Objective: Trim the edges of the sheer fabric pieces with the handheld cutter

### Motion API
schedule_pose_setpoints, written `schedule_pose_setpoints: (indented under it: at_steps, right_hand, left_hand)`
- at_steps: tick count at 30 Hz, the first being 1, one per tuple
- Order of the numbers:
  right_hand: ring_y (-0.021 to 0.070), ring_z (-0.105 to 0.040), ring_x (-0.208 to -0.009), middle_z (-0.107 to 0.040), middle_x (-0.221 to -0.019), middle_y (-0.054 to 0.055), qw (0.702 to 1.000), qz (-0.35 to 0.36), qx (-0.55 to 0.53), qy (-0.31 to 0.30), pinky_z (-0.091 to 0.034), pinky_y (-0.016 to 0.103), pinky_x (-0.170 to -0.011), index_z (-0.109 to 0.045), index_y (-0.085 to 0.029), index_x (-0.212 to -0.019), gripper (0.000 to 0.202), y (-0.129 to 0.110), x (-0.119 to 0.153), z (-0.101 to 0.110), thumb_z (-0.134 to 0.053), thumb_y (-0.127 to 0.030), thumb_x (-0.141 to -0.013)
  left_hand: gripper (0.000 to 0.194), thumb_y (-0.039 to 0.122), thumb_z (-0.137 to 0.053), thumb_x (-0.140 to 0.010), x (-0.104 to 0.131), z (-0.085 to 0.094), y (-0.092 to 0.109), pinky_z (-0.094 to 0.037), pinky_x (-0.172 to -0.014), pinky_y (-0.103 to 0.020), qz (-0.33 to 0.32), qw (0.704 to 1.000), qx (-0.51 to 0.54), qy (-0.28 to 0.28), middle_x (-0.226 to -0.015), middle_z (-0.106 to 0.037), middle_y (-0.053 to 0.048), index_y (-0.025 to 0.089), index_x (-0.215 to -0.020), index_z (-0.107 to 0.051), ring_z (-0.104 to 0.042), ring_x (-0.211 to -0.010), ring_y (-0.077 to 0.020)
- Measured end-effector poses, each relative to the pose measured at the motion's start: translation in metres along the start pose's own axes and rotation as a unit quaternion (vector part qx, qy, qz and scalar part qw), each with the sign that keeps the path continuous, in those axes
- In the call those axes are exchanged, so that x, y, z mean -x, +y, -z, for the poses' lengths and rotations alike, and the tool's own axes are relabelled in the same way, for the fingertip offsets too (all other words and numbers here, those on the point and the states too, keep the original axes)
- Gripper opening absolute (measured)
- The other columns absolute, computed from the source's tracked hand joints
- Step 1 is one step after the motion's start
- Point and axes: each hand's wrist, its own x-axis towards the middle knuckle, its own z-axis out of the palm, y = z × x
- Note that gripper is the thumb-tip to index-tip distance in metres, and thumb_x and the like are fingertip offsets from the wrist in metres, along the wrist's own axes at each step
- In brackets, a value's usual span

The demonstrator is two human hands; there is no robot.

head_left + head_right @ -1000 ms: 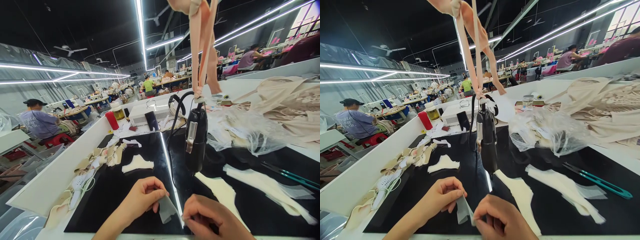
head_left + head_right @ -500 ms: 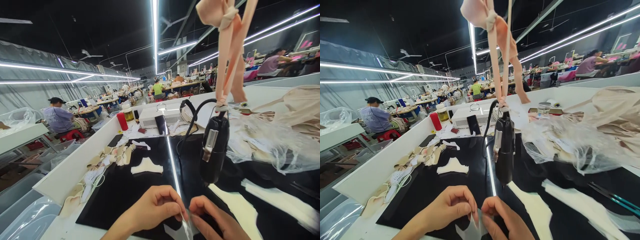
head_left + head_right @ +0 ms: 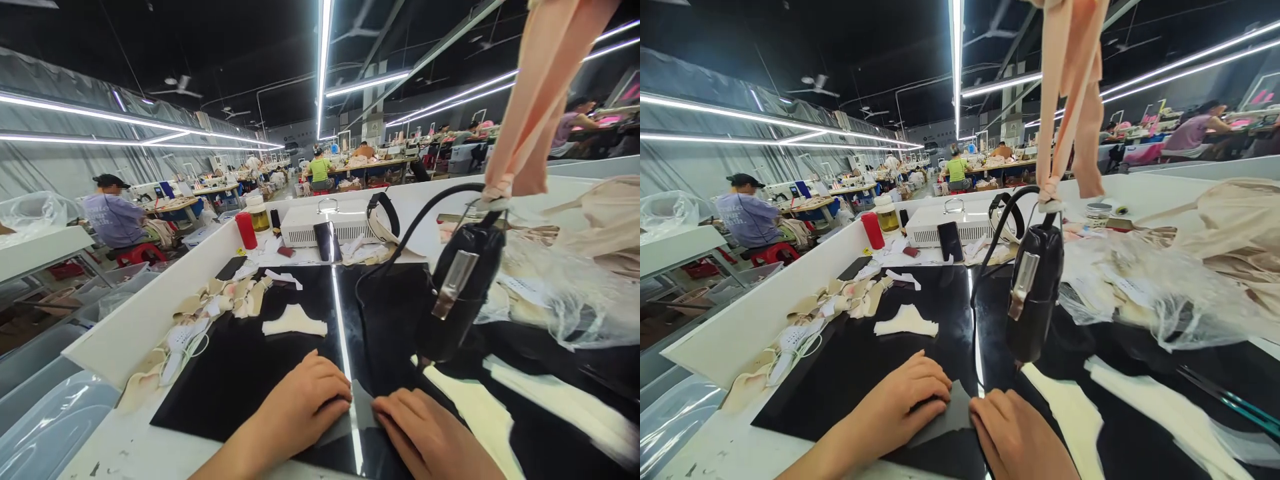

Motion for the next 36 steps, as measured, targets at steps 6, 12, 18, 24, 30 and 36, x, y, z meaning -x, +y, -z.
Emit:
schedule_pose_setpoints:
  at_steps: [6, 12, 18, 24, 30, 36]
  right_hand:
    - [0.0187, -0.066, -0.067, -0.064, -0.078, 0.003, 0.999, -0.028, 0.022, 0.001, -0.055, 0.029, -0.062, -0.067, -0.022, -0.102, 0.033, -0.005, 0.005, 0.012, -0.035, -0.02, -0.11]
    - [0.0182, -0.07, -0.074, -0.069, -0.086, 0.003, 0.996, -0.078, 0.036, 0.028, -0.057, 0.029, -0.07, -0.066, -0.026, -0.111, 0.035, 0.007, 0.024, 0.045, -0.03, -0.029, -0.113]
    - [0.0242, -0.071, -0.089, -0.074, -0.098, 0.006, 0.966, -0.191, 0.154, 0.078, -0.055, 0.036, -0.078, -0.065, -0.024, -0.111, 0.029, 0.062, 0.056, 0.09, -0.041, -0.039, -0.111]
    - [0.0273, -0.069, -0.091, -0.075, -0.102, 0.009, 0.957, -0.205, 0.201, 0.052, -0.053, 0.04, -0.079, -0.069, -0.02, -0.11, 0.036, 0.097, 0.061, 0.083, -0.039, -0.04, -0.111]
    - [0.0281, -0.066, -0.086, -0.073, -0.097, 0.011, 0.951, -0.216, 0.222, 0.009, -0.049, 0.042, -0.078, -0.071, -0.017, -0.103, 0.034, 0.103, 0.054, 0.063, -0.039, -0.027, -0.109]
    - [0.0232, -0.066, -0.087, -0.072, -0.096, 0.006, 0.945, -0.249, 0.212, -0.012, -0.052, 0.04, -0.079, -0.071, -0.018, -0.101, 0.018, 0.107, 0.056, 0.061, -0.053, -0.019, -0.104]
  left_hand:
    - [0.018, 0.014, -0.061, -0.101, 0.007, -0.004, -0.008, -0.027, -0.127, -0.046, -0.019, 0.998, -0.057, -0.001, -0.122, -0.074, 0.0, 0.025, -0.112, -0.07, -0.063, -0.123, -0.0174]
    - [0.023, 0.021, -0.057, -0.103, 0.013, -0.007, -0.028, -0.034, -0.125, -0.049, -0.079, 0.99, -0.117, 0.012, -0.127, -0.074, 0.001, 0.029, -0.121, -0.069, -0.065, -0.127, -0.0195]
    - [0.028, 0.026, -0.064, -0.099, 0.013, -0.01, -0.042, -0.041, -0.121, -0.036, -0.153, 0.97, -0.167, 0.087, -0.129, -0.074, 0.004, 0.033, -0.125, -0.07, -0.069, -0.124, -0.0168]
    - [0.027, 0.031, -0.064, -0.098, 0.014, -0.009, -0.044, -0.046, -0.115, -0.031, -0.153, 0.96, -0.199, 0.122, -0.13, -0.074, 0.007, 0.036, -0.124, -0.071, -0.07, -0.121, -0.0166]
    - [0.027, 0.038, -0.064, -0.099, 0.017, -0.012, -0.051, -0.05, -0.111, -0.029, -0.133, 0.961, -0.202, 0.132, -0.132, -0.073, 0.007, 0.038, -0.125, -0.072, -0.069, -0.124, -0.0188]
    - [0.025, 0.041, -0.061, -0.101, 0.019, -0.014, -0.052, -0.05, -0.11, -0.03, -0.121, 0.964, -0.197, 0.13, -0.131, -0.073, 0.006, 0.039, -0.123, -0.073, -0.069, -0.124, -0.019]
